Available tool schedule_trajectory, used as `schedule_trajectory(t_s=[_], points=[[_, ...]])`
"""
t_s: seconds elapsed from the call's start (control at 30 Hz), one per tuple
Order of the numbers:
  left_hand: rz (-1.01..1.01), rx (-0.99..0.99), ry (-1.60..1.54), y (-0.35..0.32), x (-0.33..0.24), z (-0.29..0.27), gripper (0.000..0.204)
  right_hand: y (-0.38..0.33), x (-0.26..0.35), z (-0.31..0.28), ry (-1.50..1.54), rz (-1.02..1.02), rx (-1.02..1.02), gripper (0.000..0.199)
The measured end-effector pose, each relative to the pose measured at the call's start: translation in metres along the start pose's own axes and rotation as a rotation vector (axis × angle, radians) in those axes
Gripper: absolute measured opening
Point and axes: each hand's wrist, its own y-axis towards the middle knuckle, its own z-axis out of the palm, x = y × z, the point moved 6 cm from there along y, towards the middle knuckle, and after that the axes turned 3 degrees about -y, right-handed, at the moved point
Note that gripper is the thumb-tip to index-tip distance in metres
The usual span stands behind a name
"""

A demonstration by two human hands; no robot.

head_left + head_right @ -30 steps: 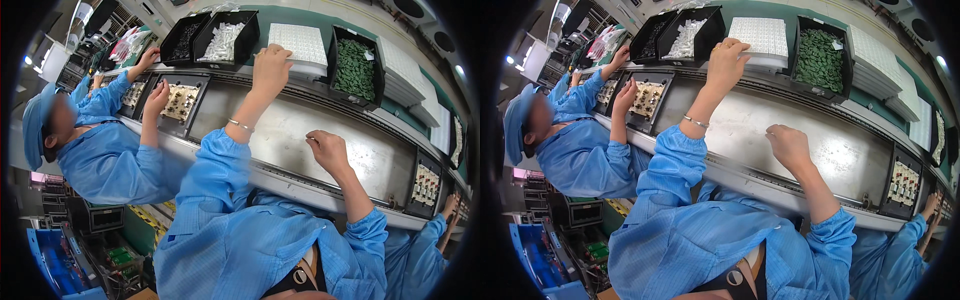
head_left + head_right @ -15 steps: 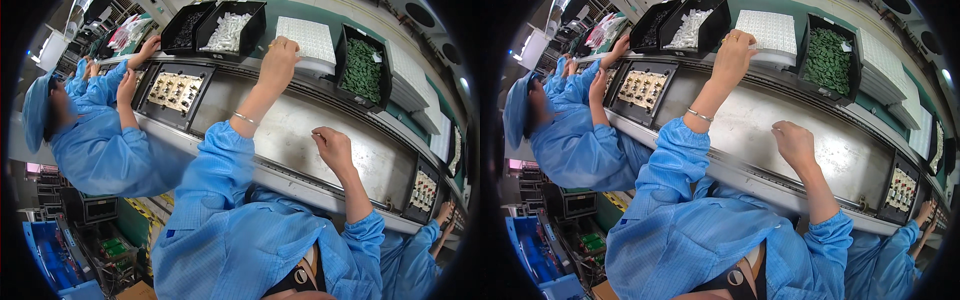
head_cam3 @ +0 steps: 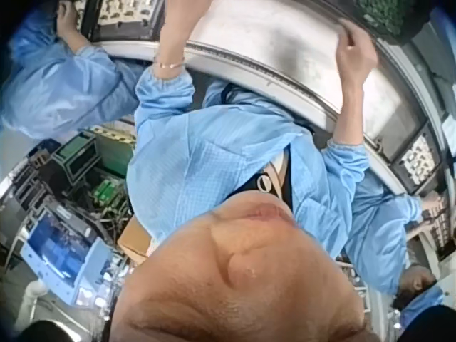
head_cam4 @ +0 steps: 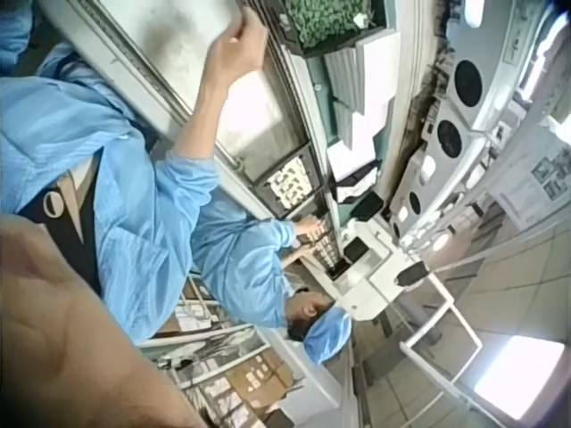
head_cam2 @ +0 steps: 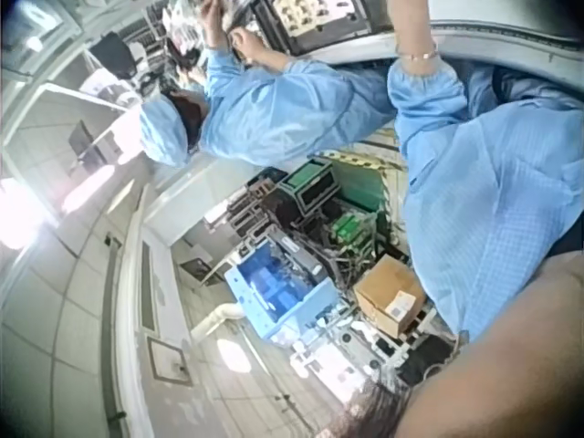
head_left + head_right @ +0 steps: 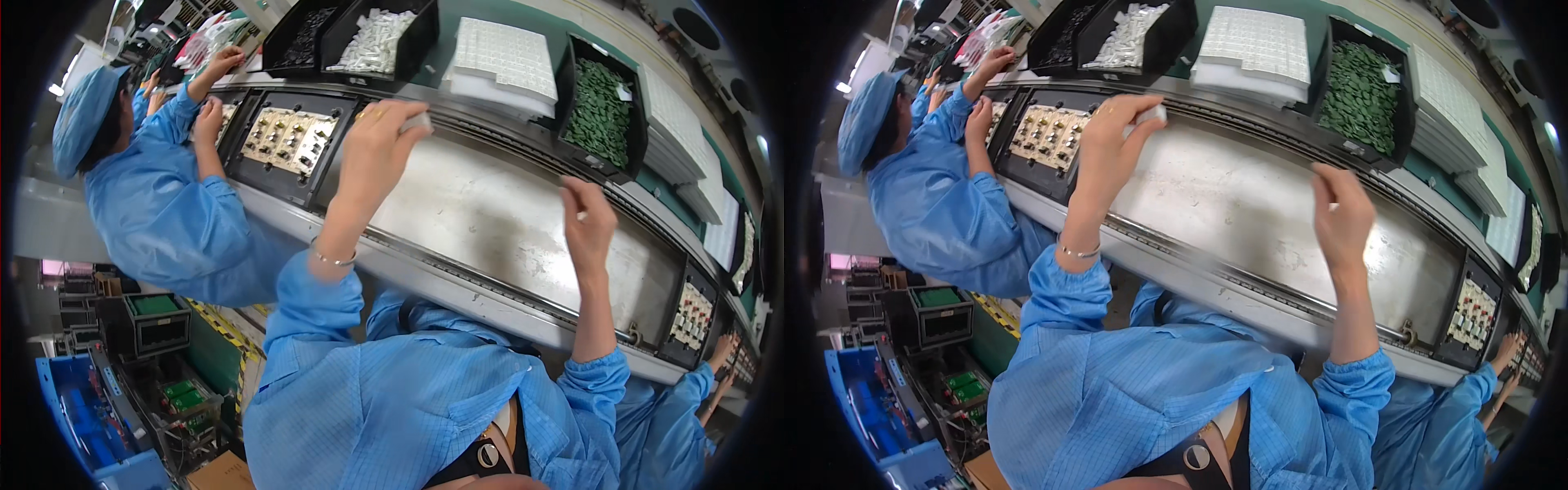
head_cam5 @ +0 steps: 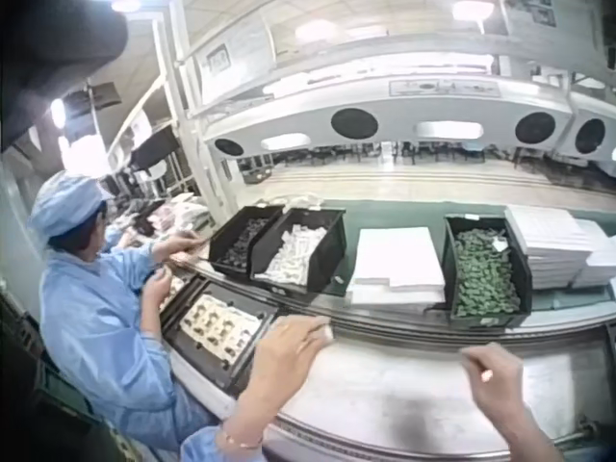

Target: The person assembles circuit boards along a conveyor line by picking electronic components from storage trays and inserting them onto the boards by hand.

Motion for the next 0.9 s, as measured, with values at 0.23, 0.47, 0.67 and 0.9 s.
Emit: schedule_trajectory(t_s=[0.23, 0.47, 0.67, 0.9], points=[[-0.296, 0.050, 0.250, -0.091, 0.065, -0.068, 0.026, 0.043, -0.048, -0.037, -0.292, 0.032, -0.073, 0.031], [-0.423, 0.064, 0.245, -0.124, 0.079, -0.075, 0.026, 0.097, -0.073, -0.005, -0.475, -0.067, 0.080, 0.037], [-0.536, -0.002, 0.153, -0.125, 0.072, -0.073, 0.027, 0.108, -0.039, -0.010, -0.645, 0.092, 0.230, 0.033], [-0.530, 0.108, -0.046, -0.121, 0.028, -0.085, 0.026, 0.114, -0.005, -0.020, -0.614, 0.056, 0.145, 0.025]])
